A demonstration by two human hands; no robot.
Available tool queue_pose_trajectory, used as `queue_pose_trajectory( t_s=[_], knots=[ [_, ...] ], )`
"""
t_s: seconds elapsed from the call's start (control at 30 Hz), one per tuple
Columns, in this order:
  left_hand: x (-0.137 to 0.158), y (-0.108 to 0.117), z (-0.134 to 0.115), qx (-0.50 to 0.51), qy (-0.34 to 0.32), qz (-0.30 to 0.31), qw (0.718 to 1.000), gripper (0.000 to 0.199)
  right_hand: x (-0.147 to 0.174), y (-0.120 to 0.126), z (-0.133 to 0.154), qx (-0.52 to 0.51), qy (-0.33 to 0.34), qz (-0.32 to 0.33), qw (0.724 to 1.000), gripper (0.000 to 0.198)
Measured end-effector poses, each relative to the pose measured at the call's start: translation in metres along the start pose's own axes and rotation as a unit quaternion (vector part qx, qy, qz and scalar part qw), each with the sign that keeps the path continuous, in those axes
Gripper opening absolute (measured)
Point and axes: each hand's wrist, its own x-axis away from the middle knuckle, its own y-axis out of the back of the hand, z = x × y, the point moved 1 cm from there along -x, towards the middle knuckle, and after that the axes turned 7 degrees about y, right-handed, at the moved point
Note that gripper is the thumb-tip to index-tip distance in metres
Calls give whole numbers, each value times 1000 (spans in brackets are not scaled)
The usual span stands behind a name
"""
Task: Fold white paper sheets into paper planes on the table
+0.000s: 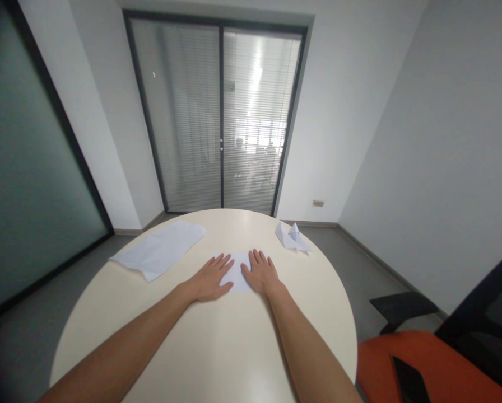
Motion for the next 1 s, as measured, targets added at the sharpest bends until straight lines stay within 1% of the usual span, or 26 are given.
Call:
queue_pose_trajectory(
  t_s=[0.17,0.27,0.4,0.47,0.53,0.57,0.67,0.73,0.83,0.9,1.0],
  knots=[
    [1,0,1,6,2,3,1000,74,-1,-1,-11,8,-27,-13,1000,73],
    [1,1,0,6,2,3,1000,74,-2,-3,-12,14,-31,-22,999,73],
    [2,1,0,2,-1,4,1000,74,-2,-3,-10,10,-55,-38,998,75],
    [2,2,0,1,-3,4,1000,74,-1,-1,-11,11,-76,-53,996,75],
    [3,3,1,2,-7,5,1000,73,-1,3,-14,16,-86,-82,993,71],
    [4,4,1,3,-9,6,1000,73,-1,5,-17,17,-76,-99,992,67],
    [4,6,2,3,-11,9,1000,71,-3,9,-30,-5,-13,-138,990,58],
    [4,7,2,1,-3,1,1000,67,-5,10,-40,-35,-3,-154,987,58],
    [4,9,1,-5,19,-30,999,57,-7,8,-51,-65,5,-157,985,56],
    [5,10,-1,-16,26,-51,998,51,-8,6,-54,-76,25,-155,985,48],
    [5,10,-2,-32,38,-57,997,47,-10,3,-58,-93,50,-159,982,37]
  ],
)
